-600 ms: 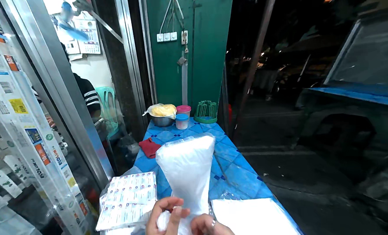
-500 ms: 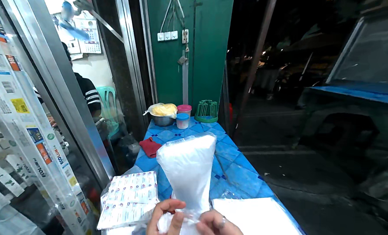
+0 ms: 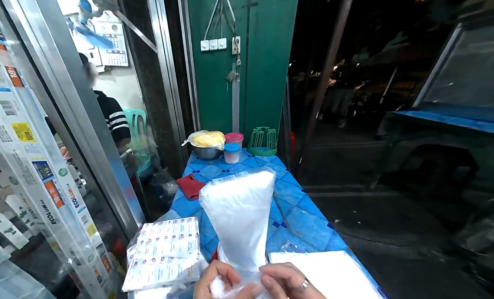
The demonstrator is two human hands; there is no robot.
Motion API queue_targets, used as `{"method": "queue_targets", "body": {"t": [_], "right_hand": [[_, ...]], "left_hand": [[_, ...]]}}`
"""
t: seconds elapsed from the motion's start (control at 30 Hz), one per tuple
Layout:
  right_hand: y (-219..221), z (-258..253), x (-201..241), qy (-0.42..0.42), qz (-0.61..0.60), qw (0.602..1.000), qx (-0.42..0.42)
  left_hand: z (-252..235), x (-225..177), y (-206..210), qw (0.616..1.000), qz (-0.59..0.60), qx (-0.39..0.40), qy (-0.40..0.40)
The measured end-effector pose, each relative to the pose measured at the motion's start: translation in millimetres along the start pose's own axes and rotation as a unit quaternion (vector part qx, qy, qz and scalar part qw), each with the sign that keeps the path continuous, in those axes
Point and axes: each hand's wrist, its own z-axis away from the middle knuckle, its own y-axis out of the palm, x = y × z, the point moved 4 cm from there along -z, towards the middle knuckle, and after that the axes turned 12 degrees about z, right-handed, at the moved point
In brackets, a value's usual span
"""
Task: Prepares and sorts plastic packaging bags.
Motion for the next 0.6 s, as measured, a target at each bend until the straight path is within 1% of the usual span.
{"method": "queue_targets", "body": {"t": [0.07,0.17,0.33,0.43,0.53,0.6], "right_hand": [[-0.7,-0.1,-1.1,0.006,-0.004,1.0,-0.007],[-1.5,-1.2,-2.2,0.018,-0.035,0.999,0.003],[-6.8,-6.0,0.9,0.089,-0.109,0.99,0.008],[-16.1,-11.2,-3.2,0.094,-0.109,0.99,-0.013],[-27.4,-17.7,-5.8,0.109,-0.102,0.988,-0.03],[-31.9,-21.7,-6.3,0.126,-0.106,0.986,-0.024]], "left_hand": [[0.5,1.3,0.2,1.0,0.025,0.001,-0.008],[0.2,2.8,0.7,0.998,0.064,0.024,-0.015],[-3.4,0.9,1.4,0.988,0.089,0.118,-0.031],[-3.4,-3.0,-2.4,0.992,0.062,0.1,-0.042],[-5.2,-6.5,-9.3,0.995,0.055,0.076,-0.03],[-6.7,-7.4,-12.2,0.996,0.056,0.069,-0.019]]}}
